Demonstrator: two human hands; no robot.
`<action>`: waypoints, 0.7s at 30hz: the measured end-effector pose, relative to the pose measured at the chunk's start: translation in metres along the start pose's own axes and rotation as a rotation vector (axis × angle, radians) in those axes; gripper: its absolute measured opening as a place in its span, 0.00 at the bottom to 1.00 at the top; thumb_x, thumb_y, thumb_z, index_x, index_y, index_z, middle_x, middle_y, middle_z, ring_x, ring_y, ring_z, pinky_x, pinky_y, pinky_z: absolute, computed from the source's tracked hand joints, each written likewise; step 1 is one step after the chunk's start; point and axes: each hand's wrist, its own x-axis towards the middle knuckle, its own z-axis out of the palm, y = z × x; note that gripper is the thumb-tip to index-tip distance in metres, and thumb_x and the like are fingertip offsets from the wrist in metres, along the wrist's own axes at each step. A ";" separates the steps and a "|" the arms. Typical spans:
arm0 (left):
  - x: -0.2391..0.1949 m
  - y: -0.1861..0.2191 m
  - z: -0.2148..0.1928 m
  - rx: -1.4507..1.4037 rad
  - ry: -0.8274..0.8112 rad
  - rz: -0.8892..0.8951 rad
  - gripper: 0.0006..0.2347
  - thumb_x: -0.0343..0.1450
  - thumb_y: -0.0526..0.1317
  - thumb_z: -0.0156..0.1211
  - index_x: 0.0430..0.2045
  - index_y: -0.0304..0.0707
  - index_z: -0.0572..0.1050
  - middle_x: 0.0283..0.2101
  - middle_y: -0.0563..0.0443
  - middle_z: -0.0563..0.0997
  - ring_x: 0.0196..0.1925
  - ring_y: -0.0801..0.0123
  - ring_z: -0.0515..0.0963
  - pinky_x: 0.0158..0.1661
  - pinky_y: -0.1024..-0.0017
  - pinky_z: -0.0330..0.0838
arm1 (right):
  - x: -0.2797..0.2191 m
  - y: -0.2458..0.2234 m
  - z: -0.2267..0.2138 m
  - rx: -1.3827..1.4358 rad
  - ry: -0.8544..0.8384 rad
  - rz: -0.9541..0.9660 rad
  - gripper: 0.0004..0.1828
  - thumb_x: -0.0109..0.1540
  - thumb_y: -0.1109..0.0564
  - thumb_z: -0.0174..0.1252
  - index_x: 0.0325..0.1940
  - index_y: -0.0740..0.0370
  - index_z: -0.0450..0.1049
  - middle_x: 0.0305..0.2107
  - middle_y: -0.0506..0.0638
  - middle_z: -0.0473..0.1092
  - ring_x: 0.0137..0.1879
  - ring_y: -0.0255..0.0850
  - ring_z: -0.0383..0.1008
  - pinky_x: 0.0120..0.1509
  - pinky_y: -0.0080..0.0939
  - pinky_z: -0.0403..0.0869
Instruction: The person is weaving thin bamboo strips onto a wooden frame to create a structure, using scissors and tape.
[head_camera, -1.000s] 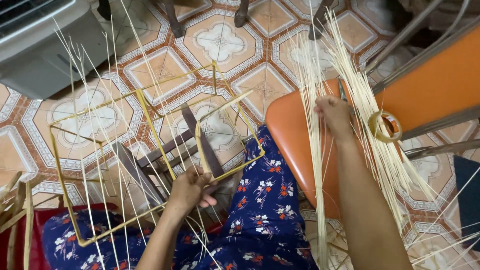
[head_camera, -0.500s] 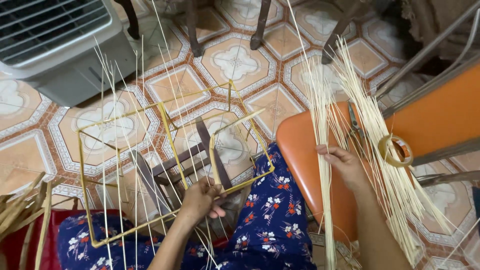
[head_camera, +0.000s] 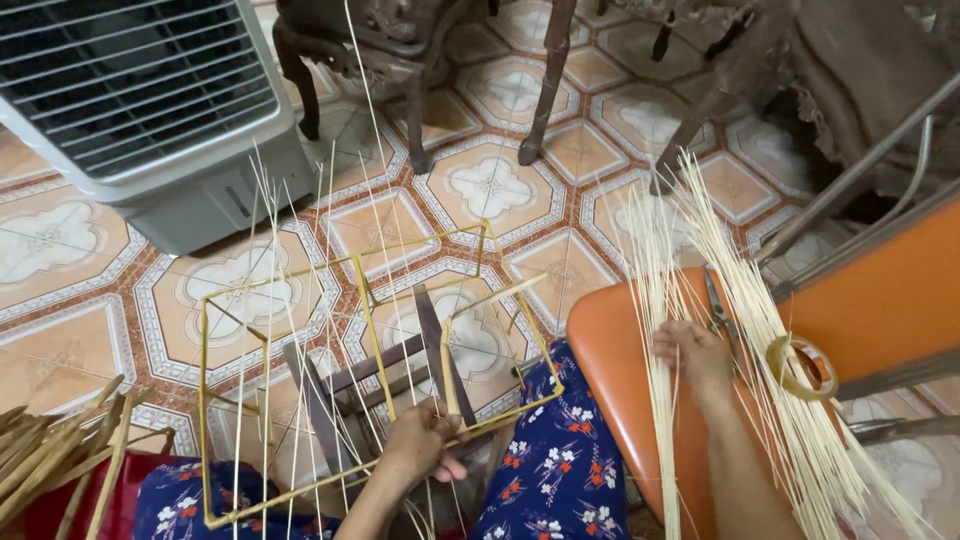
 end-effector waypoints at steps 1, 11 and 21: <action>0.001 -0.002 0.000 0.007 0.001 0.000 0.09 0.75 0.37 0.53 0.43 0.26 0.72 0.37 0.40 0.87 0.17 0.60 0.84 0.13 0.72 0.74 | 0.002 0.003 -0.008 0.006 0.033 -0.077 0.14 0.69 0.55 0.55 0.53 0.67 0.77 0.35 0.51 0.77 0.34 0.34 0.76 0.37 0.31 0.72; -0.005 0.006 0.003 0.004 0.013 -0.019 0.09 0.76 0.36 0.53 0.44 0.26 0.72 0.36 0.38 0.86 0.17 0.61 0.83 0.14 0.73 0.75 | -0.068 -0.084 -0.056 0.093 0.189 -0.286 0.14 0.70 0.60 0.57 0.59 0.59 0.79 0.28 0.44 0.65 0.28 0.28 0.58 0.28 0.30 0.57; -0.002 -0.001 0.002 -0.016 0.016 0.023 0.09 0.75 0.35 0.53 0.44 0.26 0.72 0.36 0.39 0.86 0.17 0.60 0.84 0.12 0.72 0.73 | -0.063 -0.061 -0.065 -0.054 0.057 -0.150 0.11 0.68 0.58 0.57 0.51 0.66 0.80 0.34 0.50 0.78 0.34 0.32 0.70 0.37 0.33 0.71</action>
